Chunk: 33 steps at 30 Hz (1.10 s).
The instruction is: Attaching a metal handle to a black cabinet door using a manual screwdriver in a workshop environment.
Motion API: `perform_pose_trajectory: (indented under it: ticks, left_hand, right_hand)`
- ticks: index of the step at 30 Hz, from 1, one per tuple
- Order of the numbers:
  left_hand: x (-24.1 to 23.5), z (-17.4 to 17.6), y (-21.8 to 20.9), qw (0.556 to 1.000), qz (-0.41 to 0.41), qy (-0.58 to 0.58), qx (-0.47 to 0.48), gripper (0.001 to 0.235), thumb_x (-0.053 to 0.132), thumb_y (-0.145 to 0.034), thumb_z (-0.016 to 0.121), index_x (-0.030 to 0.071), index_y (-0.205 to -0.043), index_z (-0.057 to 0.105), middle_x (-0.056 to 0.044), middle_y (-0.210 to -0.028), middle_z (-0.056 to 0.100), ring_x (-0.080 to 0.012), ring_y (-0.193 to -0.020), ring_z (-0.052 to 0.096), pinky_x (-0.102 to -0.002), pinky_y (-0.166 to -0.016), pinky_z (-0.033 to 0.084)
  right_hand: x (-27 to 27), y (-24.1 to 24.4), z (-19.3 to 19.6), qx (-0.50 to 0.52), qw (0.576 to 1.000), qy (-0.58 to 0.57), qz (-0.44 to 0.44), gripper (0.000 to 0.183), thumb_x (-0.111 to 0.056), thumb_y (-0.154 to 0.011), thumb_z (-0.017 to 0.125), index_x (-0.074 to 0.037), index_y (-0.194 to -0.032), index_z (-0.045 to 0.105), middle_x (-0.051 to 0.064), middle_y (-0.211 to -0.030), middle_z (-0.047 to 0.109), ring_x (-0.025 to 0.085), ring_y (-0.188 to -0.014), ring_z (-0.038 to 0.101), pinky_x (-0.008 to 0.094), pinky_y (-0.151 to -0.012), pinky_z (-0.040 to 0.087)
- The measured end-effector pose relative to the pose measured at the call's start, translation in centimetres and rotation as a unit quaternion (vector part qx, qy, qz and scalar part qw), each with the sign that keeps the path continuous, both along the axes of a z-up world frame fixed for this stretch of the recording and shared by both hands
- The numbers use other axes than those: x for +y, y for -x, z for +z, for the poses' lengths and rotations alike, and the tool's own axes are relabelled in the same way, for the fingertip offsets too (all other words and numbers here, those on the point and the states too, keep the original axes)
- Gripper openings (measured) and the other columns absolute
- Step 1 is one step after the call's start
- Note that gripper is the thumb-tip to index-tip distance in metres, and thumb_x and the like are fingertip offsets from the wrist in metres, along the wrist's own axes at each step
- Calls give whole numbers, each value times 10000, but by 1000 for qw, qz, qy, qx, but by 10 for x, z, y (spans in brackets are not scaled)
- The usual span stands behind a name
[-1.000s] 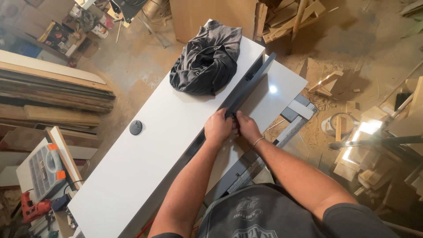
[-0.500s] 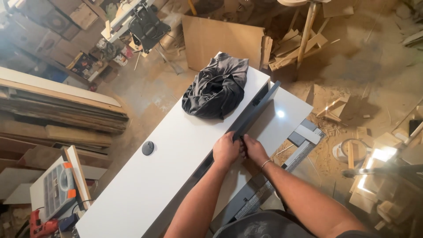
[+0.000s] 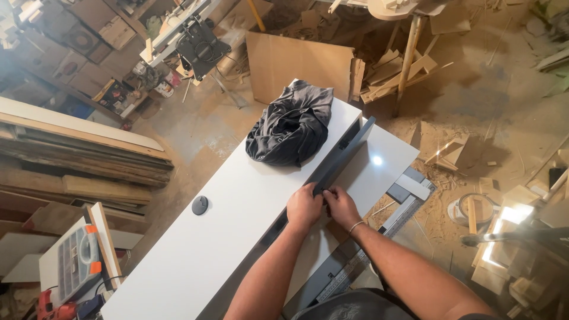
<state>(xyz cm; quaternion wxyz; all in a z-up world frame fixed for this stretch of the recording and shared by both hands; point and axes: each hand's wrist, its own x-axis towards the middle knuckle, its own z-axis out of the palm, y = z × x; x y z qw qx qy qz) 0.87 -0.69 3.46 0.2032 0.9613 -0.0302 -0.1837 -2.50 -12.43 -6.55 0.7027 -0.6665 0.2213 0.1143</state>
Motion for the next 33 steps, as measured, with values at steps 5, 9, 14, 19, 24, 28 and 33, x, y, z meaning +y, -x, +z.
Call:
perform_pose_trajectory:
  ticks: [5, 9, 14, 19, 24, 28, 33]
  left_hand:
    - [-2, 10, 6, 1000, 0, -8, 1, 421, 316, -934, 602, 198, -1328, 690, -116, -1106, 755, -364, -1109, 706, -484, -981, 562]
    - [-2, 14, 7, 1000, -6, 2, 2, 423, 308, -933, 581, 201, -1330, 683, -133, -1103, 750, -387, -1119, 695, -509, -998, 550]
    - [1, 0, 2, 1000, -9, 5, -1, 421, 304, -941, 591, 195, -1338, 678, -130, -1106, 750, -380, -1117, 699, -500, -992, 554]
    - [2, -2, 0, 1000, -26, -5, 1, 446, 312, -943, 574, 174, -1360, 650, -141, -1118, 739, -384, -1122, 693, -507, -991, 554]
    - [4, -15, -5, 999, -36, -21, -2, 464, 281, -937, 585, 150, -1380, 634, -142, -1115, 738, -378, -1122, 696, -500, -983, 557]
    - [2, -4, -1, 999, -29, -23, 2, 455, 286, -941, 572, 178, -1377, 639, -145, -1119, 738, -389, -1137, 687, -514, -1000, 550]
    - [-3, 8, 2, 1000, -19, -22, 8, 437, 285, -937, 586, 167, -1349, 671, -154, -1076, 753, -392, -1107, 701, -505, -978, 558]
  right_hand:
    - [-1, -6, -14, 6, 1000, 30, 7, 405, -355, -1048, 543, 16, -1139, 677, 172, -807, 728, 253, -640, 694, 383, -565, 586]
    - [4, -10, -28, -4, 1000, -10, -3, 456, -402, -1047, 480, -32, -896, 702, 153, -629, 669, 248, -500, 642, 371, -473, 541]
    - [1, -5, -26, -1, 998, -62, 1, 485, -416, -1060, 460, -24, -917, 707, 192, -654, 673, 270, -509, 657, 380, -457, 558]
    - [-2, -3, -22, -19, 999, -40, 6, 354, -325, -1063, 520, -1, -1101, 658, 149, -803, 655, 234, -647, 659, 368, -578, 577]
    - [-7, 8, 4, -39, 997, 66, 16, 322, -317, -1024, 613, -37, -1177, 654, 165, -911, 716, 271, -765, 692, 415, -686, 580]
    - [-7, 12, 15, -45, 992, 115, 17, 324, -319, -1010, 655, -89, -1238, 651, 173, -1062, 732, 332, -982, 709, 470, -853, 580]
    - [0, 6, -8, -32, 998, 58, -5, 300, -306, -1032, 605, -70, -1209, 660, 124, -904, 718, 233, -753, 667, 388, -694, 584]
